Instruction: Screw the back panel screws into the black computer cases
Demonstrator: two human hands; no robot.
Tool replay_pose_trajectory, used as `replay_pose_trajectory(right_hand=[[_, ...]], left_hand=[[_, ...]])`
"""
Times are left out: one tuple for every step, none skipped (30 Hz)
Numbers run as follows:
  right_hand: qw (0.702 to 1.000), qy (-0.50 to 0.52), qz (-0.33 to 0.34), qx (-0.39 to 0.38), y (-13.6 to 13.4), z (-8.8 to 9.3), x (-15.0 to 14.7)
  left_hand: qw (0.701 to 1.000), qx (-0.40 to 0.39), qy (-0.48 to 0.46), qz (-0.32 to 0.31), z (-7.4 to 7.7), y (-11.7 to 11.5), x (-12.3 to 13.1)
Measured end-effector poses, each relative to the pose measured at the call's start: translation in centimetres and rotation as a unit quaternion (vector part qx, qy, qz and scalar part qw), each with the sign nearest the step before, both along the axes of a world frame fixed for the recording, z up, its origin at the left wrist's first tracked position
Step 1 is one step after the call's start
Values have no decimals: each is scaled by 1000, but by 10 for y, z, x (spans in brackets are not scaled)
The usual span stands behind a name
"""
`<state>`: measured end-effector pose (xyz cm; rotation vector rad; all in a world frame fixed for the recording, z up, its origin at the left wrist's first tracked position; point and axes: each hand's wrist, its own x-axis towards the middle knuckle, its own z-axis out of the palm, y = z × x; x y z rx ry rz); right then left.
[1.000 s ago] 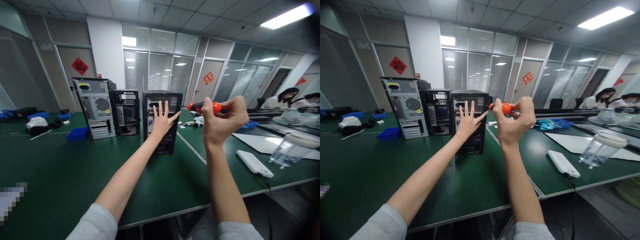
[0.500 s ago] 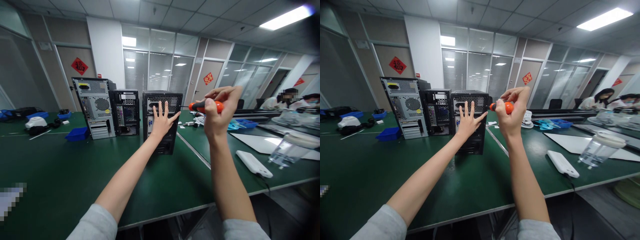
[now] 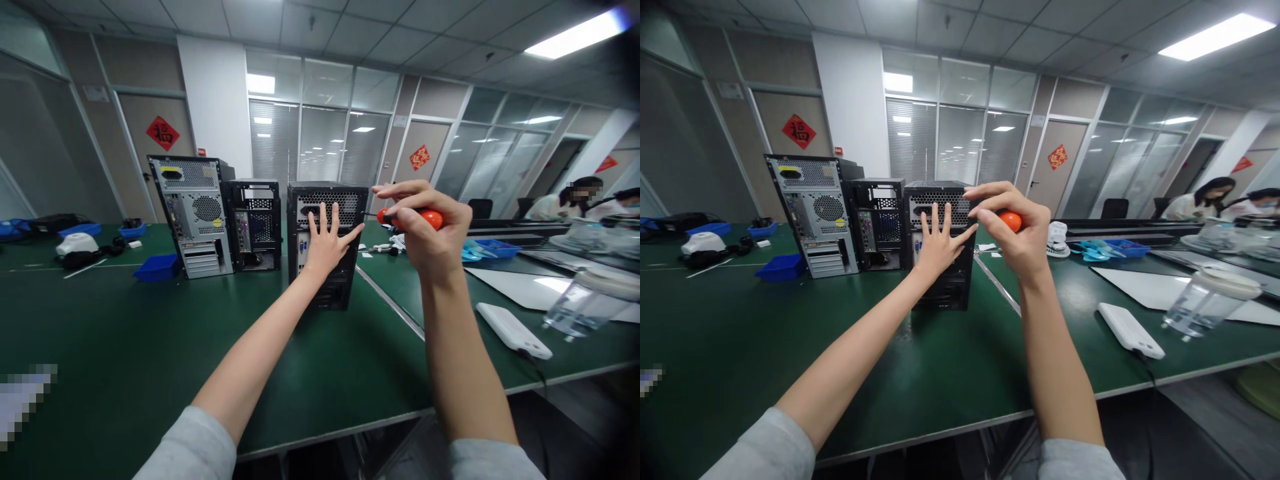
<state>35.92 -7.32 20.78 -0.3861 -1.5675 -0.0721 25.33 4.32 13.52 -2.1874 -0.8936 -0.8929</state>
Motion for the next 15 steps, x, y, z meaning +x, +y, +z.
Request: replay_pose_trajectory(right_hand=[[1000,-6,7,-2,0,1,0],[1000,-14,15,-4,0,1,1],[999,-22,23,-7,0,2,2],[999,-31,31,-11,1,2,4],[998,-38,38,-16,2,3,5],[998,-44,43,-20,4,3,7],[998,-48,46,-24,5,4,8],[997,-50,48,-26,6,4,9],[997,-51,49,-24,7,4,9],[997,-51,51,-22,7,5,9],[997,-48,54,-16,7,5,9],[997,-44,57,-12,7,5,9],[997,-38,60,-8,7,5,9],[997,-35,62,-7,7,5,9],[997,-34,64,-10,6,5,9]], left_hand=[[1000,0,1,0,0,0,0],[1000,0,2,0,0,0,0],[1000,1,2,-1,0,0,0],[1000,1,2,-1,0,1,0],[1000,2,1,-1,0,1,0],[1000,2,1,-2,0,1,0],[1000,1,0,-2,0,1,0],[1000,-1,0,-1,0,2,0],[1000,-2,1,-1,0,2,0],[1000,-3,1,0,0,2,0],[1000,-3,2,0,0,1,0],[1000,-3,3,0,0,1,0],[1000,-3,4,-1,0,1,0],[1000,-3,4,-1,0,1,0],[1000,-4,4,-2,0,1,0]])
